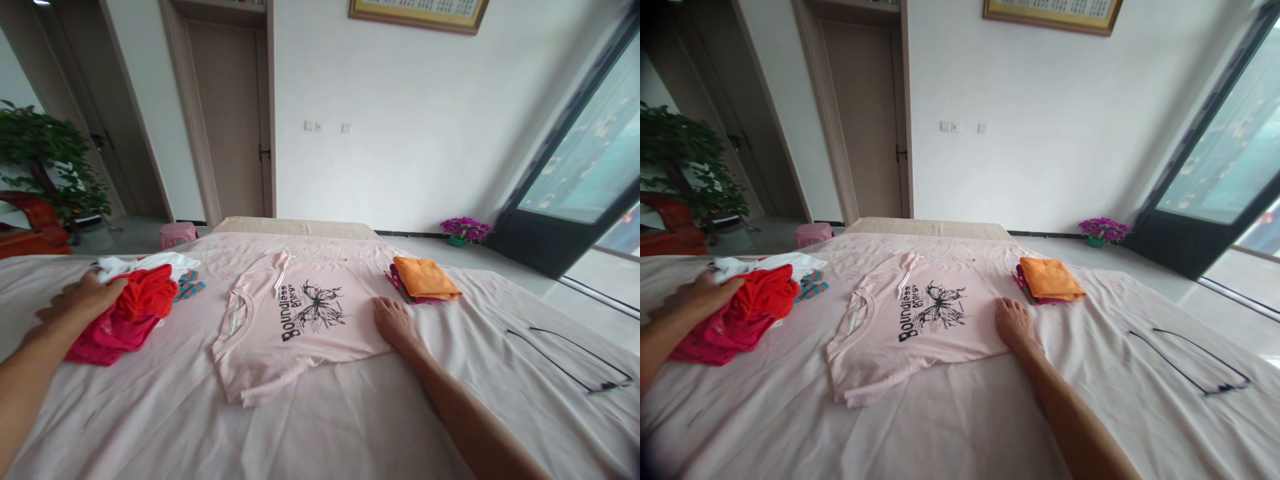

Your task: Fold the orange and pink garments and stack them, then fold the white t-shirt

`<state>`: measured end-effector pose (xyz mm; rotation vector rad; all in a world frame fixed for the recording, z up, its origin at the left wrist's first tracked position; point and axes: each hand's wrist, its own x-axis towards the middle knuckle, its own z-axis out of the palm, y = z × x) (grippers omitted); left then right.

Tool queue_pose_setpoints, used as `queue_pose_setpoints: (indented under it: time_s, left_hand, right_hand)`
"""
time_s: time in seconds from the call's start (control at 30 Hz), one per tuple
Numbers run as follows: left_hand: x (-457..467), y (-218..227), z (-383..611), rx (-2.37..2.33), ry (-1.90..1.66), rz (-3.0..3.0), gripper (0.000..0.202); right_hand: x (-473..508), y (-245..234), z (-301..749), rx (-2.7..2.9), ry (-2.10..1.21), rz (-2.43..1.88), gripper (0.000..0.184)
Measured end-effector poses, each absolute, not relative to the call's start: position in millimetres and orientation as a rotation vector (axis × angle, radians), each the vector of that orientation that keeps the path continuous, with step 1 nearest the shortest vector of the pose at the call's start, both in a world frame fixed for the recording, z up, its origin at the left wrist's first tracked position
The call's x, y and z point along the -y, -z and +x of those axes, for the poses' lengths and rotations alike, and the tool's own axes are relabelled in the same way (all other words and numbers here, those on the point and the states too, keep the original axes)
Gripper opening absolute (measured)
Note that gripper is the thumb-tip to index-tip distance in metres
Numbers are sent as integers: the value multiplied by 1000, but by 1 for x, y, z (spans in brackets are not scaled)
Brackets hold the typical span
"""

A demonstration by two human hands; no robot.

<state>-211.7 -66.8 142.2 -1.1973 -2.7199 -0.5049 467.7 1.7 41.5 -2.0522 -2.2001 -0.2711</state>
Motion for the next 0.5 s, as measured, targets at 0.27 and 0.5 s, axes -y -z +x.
queue_pose_setpoints:
  time_s: [0.27,0.5]
  left_hand:
    - [80,-109,-174,2563,322,-1519,68]
    - [86,-100,-120,2014,399,-1964,48]
  right_hand:
    - [3,-47,465,2198,257,-2054,39]
    - [7,-51,464,2207,214,-2056,39]
